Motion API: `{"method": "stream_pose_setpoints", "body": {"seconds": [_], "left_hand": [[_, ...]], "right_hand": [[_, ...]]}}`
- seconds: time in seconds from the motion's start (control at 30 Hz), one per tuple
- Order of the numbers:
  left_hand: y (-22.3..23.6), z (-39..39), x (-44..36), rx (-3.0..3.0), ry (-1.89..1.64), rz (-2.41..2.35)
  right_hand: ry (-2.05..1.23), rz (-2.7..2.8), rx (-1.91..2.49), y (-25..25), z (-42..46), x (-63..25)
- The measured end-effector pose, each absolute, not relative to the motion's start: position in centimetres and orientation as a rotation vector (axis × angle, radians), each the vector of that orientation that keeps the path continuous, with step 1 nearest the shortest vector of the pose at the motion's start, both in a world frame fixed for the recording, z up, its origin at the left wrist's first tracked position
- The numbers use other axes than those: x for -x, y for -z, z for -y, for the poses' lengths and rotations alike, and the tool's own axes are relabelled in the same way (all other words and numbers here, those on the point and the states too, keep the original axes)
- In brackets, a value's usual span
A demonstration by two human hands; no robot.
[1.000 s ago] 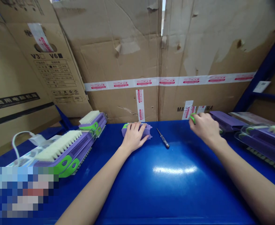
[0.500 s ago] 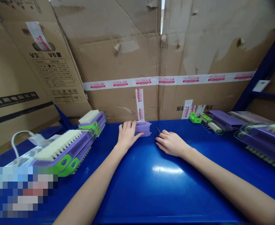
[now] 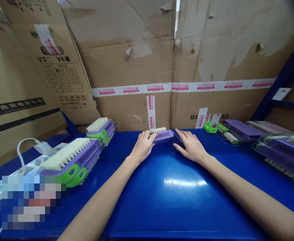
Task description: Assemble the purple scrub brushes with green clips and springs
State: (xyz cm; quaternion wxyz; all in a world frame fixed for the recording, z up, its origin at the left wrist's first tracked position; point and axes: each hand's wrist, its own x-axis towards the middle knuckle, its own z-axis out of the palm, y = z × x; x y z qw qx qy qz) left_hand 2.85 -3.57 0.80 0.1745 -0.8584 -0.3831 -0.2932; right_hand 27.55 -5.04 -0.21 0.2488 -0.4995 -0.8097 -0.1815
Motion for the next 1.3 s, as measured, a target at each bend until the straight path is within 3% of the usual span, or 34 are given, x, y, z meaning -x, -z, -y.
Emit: {"method": "stream_pose_setpoints", "body": {"seconds": [0.3, 0.87, 1.3], "left_hand": [[-0.5, 3.8, -3.3, 2.494, 0.744, 0.922], [0.2, 2.2, -1.3, 2.894, 1.196, 1.669], [-1.4, 3.4, -1.6, 2.974, 0.993, 1.569]], "right_hand": [[0.145, 2.241, 1.138, 1.2, 4.5, -27.0], [-0.026, 2.203, 1.120, 1.7, 4.1, -27.1], [0.164, 2.263, 1.035, 0.8, 5.0, -27.1]]}}
